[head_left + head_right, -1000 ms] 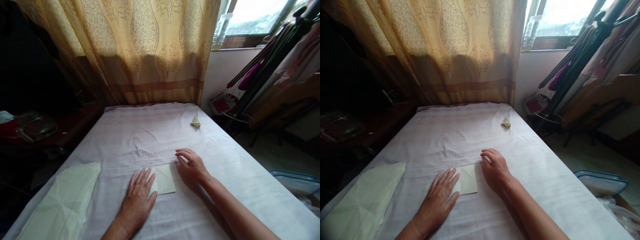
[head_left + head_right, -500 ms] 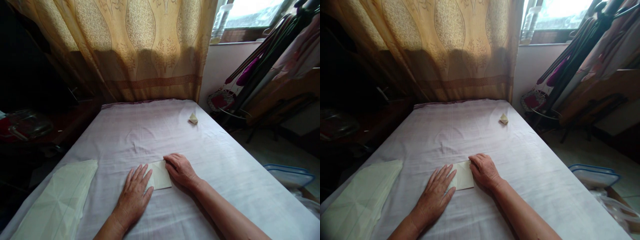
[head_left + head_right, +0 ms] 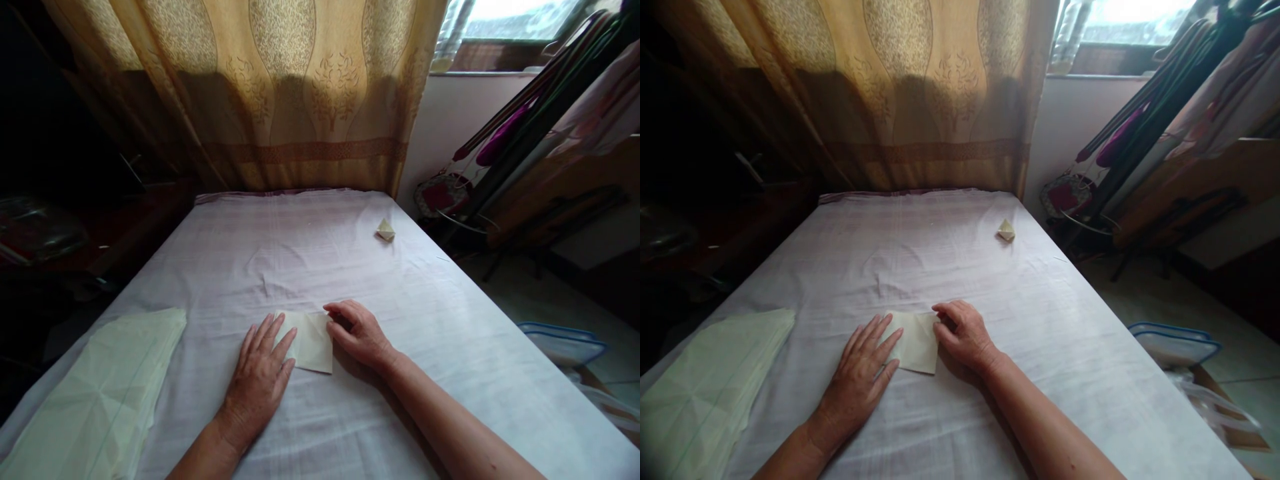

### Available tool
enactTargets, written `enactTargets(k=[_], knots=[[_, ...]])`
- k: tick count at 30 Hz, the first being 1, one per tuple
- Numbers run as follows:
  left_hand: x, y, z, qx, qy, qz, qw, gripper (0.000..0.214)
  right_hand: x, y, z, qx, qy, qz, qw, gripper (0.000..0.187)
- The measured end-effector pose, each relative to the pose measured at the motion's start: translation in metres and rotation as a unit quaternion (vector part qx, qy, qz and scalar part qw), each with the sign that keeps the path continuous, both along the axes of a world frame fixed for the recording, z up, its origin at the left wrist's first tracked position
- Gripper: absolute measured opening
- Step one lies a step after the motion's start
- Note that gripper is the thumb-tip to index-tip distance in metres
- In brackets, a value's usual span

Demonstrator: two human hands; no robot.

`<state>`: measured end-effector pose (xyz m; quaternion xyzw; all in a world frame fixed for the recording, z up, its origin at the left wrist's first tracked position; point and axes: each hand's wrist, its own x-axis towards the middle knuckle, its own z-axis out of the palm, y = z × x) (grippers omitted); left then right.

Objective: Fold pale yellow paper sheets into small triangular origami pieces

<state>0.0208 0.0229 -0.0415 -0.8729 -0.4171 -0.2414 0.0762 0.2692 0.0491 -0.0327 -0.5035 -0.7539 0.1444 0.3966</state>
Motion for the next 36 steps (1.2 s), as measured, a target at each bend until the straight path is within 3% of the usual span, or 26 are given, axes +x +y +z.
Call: enactTargets(k=[7, 12, 16, 27, 32, 36], knots=[[0.002, 0.003, 0.008, 0.016, -0.015, 0.015, 1.0, 0.037, 0.0, -0.002, 0.001, 0.028, -0.027, 0.017, 0.999, 0.02], [0.002, 0.002, 0.019, -0.028, -0.048, 0.016, 0.998, 0.017, -0.001, -0.003, 0.002, 0.013, -0.055, 0.028, 0.998, 0.017], [0.004, -0.002, 0.025, -0.074, -0.068, -0.02, 0.995, 0.012, 0.0, -0.003, 0.002, 0.011, -0.057, 0.037, 0.998, 0.019], [0.005, -0.002, 0.025, -0.077, -0.027, -0.054, 0.995, 0.017, 0.002, -0.003, 0.003, 0.002, -0.072, 0.048, 0.996, 0.018], [0.007, -0.001, 0.027, -0.041, 0.003, -0.062, 0.997, 0.026, 0.004, -0.003, 0.003, -0.017, -0.049, 0.052, 0.997, 0.017], [0.009, 0.0, 0.027, -0.022, -0.002, -0.061, 0.998, 0.031, 0.009, -0.006, 0.007, -0.028, -0.047, 0.105, 0.993, 0.038]])
